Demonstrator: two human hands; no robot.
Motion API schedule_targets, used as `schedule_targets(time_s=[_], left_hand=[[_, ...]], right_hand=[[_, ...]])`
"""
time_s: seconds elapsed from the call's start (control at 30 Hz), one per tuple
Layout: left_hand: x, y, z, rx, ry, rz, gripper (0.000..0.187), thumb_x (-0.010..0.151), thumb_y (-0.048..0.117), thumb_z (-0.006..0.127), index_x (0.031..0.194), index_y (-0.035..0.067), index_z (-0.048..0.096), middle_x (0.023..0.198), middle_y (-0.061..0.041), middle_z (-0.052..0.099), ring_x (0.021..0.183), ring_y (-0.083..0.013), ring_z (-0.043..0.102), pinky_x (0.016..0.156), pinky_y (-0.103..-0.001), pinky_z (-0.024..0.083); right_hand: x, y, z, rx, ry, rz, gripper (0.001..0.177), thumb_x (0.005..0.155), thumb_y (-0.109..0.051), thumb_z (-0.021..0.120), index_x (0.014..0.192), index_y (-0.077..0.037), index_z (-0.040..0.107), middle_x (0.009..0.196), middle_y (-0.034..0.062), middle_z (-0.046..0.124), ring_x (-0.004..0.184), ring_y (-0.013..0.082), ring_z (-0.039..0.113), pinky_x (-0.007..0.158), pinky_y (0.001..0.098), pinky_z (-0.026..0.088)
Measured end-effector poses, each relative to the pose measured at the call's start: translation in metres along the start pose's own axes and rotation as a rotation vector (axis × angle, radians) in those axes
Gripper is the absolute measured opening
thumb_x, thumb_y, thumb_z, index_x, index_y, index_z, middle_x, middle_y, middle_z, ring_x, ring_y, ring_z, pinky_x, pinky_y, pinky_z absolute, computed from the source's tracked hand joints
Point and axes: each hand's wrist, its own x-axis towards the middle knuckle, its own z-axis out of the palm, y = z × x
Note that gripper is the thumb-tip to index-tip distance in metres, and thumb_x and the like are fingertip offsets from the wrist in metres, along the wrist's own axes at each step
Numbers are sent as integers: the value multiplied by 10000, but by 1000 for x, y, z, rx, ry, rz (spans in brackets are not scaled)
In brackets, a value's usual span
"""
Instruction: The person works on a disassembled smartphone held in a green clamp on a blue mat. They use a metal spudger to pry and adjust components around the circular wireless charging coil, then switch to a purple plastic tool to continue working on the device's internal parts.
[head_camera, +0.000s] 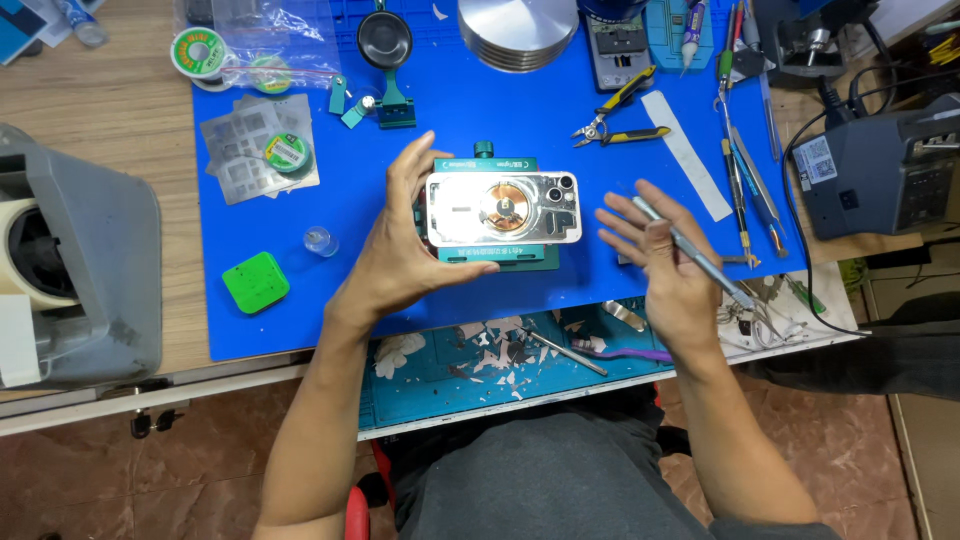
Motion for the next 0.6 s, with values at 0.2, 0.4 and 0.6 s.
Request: schedule_targets(time_s=[0.2, 0.4, 0.6], left_hand=[[-13, 2, 28, 28, 202, 9, 1206, 724, 297, 988, 1594, 67, 185, 1624, -231, 363, 1550, -368, 413, 1290, -442, 423], [-13, 7, 26, 18, 144, -9, 1227, 761, 254, 965, 1616, 57, 108, 1669, -257, 293, 1599, -371, 326, 1330, -454, 351], [-24, 26, 13, -60, 90, -74, 1166, 833, 404, 830, 1642, 69, 60, 1772, -242, 110, 1684, -379, 136, 1401, -487, 170]], right_hand=[[36, 49, -85, -975, -28, -315, 515, 1126, -482, 569, 821, -75, 646, 733, 46, 613, 636, 184, 552, 561, 341, 392], [54, 62, -123, -1415, -89, -446, 414, 1039, -544, 769, 1010, -132, 732, 840, 15, 634, 785, 209, 615, 546, 348, 441], [-5, 38, -96, -898, -388, -478, 211, 1020, -249, 744, 883, -94, 787, 801, 37, 744, 664, 148, 650, 568, 286, 487]])
